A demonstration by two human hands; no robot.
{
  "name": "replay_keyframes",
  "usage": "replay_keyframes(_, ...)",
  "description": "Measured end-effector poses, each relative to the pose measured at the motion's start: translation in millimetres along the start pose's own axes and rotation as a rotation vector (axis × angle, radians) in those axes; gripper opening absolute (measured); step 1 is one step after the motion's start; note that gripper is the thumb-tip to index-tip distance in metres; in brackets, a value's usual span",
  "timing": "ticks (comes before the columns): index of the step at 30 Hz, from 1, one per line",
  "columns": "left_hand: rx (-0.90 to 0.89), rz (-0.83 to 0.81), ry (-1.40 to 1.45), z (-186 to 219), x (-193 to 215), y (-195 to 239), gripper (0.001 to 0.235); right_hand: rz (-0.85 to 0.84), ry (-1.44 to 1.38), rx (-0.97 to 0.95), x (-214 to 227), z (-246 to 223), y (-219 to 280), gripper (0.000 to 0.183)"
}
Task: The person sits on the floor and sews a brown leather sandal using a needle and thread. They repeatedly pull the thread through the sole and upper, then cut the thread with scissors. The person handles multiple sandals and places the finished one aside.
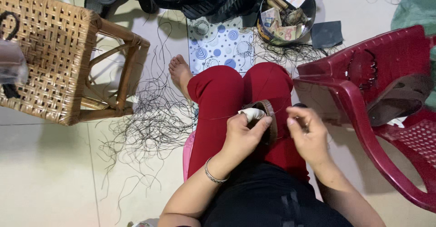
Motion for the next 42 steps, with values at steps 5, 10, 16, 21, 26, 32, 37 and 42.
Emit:
replay_keyframes(5,0.118,0.059,0.344,-35.1,12.1,17.8,0.01,-0.148,-0.083,-0.159,-34.2,36.2,27.4,0.024)
replay_keyframes(10,0.044,0.092,0.271,-9.0,12.0,15.1,0.023,-0.12,-0.355,-0.315,-50.1,70.9,20.8,0.022)
replay_keyframes(16,-0.229,0.007,0.461,11.7,16.4,6.1,0.01,-0.093,-0.371,-0.32,-51.0,72.3,18.6,0.018)
replay_keyframes(21,0.07,-0.046,1.118,-31.2,89.6,33.2,0.015,-0.078,-0.48,-0.305,-50.8,85.0,25.1,0.02)
replay_keyframes(26,-0.133,0.657,0.688,-34.9,291.8,92.8,0.041,-0.088,-0.523,-0.311,-49.7,84.3,20.8,0.019)
replay_keyframes(32,0.975,0.92,-0.705,-73.3,358.0,137.9,0.036,-0.21,-0.401,-0.436,-51.0,63.3,12.3,0.017)
replay_keyframes(37,-0.148,0.693,-1.132,-56.0,203.5,49.0,0.016,-0.094,-0.522,-0.298,-51.2,70.7,14.3,0.018)
replay_keyframes(42,-0.776,0.168,-0.76,67.6,36.5,18.0,0.019,-0.085,-0.464,-0.319,-49.1,62.1,14.5,0.017)
Point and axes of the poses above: each hand's wrist, its own y-axis away from the middle knuckle, its own x-axis out of the back of the hand, z = x × y, the point moved 8 cm from there along -y, towards the middle knuckle, and after that the axes turned 9 degrees about -z, right-handed, at the moved point
